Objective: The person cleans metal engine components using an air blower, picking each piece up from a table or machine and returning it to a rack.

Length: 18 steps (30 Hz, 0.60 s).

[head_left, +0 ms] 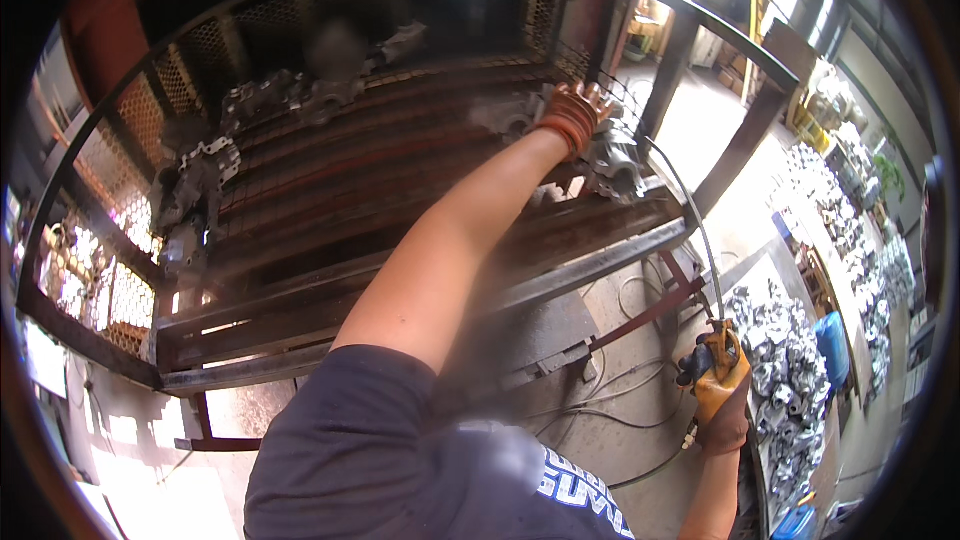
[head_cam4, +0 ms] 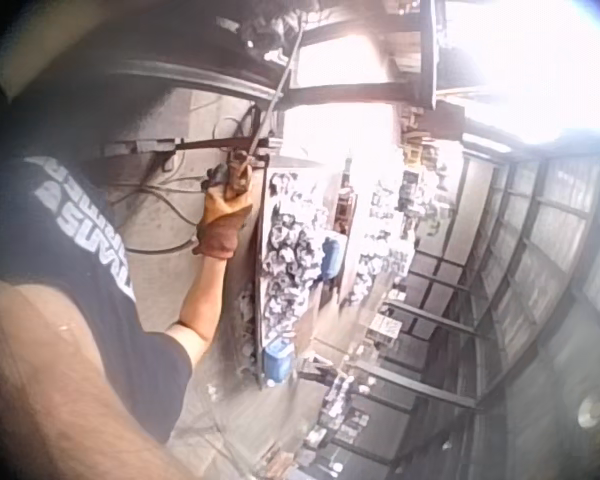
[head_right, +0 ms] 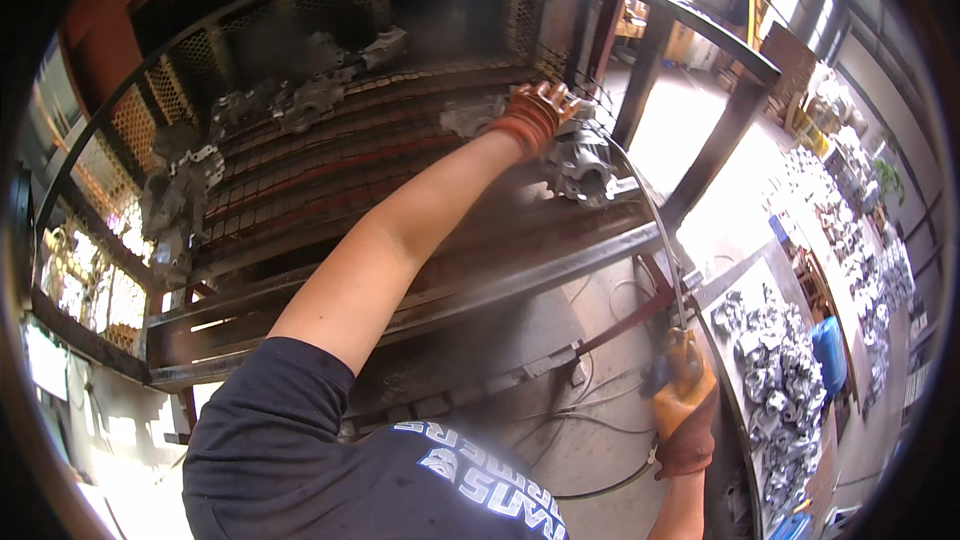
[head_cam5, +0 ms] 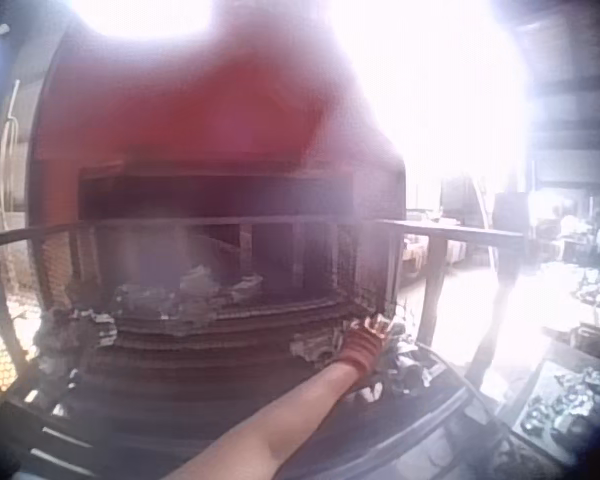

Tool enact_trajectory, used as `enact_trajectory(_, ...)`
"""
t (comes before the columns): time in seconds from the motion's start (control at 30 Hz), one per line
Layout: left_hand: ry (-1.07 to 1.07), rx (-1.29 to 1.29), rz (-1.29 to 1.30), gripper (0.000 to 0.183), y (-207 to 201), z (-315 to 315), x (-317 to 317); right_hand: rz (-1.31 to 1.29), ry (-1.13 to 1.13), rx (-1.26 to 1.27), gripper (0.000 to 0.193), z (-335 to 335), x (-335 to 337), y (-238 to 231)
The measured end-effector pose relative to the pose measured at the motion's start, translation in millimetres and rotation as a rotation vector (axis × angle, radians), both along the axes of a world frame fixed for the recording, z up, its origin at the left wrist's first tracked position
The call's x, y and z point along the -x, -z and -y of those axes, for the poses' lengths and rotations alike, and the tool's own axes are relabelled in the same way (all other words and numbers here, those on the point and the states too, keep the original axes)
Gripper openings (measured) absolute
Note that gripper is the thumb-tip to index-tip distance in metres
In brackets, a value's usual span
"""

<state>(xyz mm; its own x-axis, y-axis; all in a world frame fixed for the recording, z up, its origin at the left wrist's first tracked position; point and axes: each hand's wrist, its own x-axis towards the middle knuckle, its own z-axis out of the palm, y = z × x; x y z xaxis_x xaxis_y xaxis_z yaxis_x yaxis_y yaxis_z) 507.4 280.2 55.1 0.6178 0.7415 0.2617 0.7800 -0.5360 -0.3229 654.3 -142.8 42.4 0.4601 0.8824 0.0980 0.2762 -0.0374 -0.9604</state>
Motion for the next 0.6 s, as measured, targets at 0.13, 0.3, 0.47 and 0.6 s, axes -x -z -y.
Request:
enact_trajectory(0.13,0.016,0.020,0.002,0.055,-13,25,35,0.063,-0.035,0.043,0.023,-31,8,-5)
enact_trajectory(0.3,0.198,-0.024,0.646,0.058,-16,26,143,0.304,-0.179,-0.008,0.019,-59,22,-21)
enact_trajectory(0.47,-0.711,-0.191,0.832,0.056,44,-45,329,0.827,-0.504,-0.142,0.033,-146,113,-69)
enact_trajectory(0.6,-1.319,-0.071,1.056,0.074,70,-92,411,1.239,-0.563,0.036,0.031,-194,195,-114)
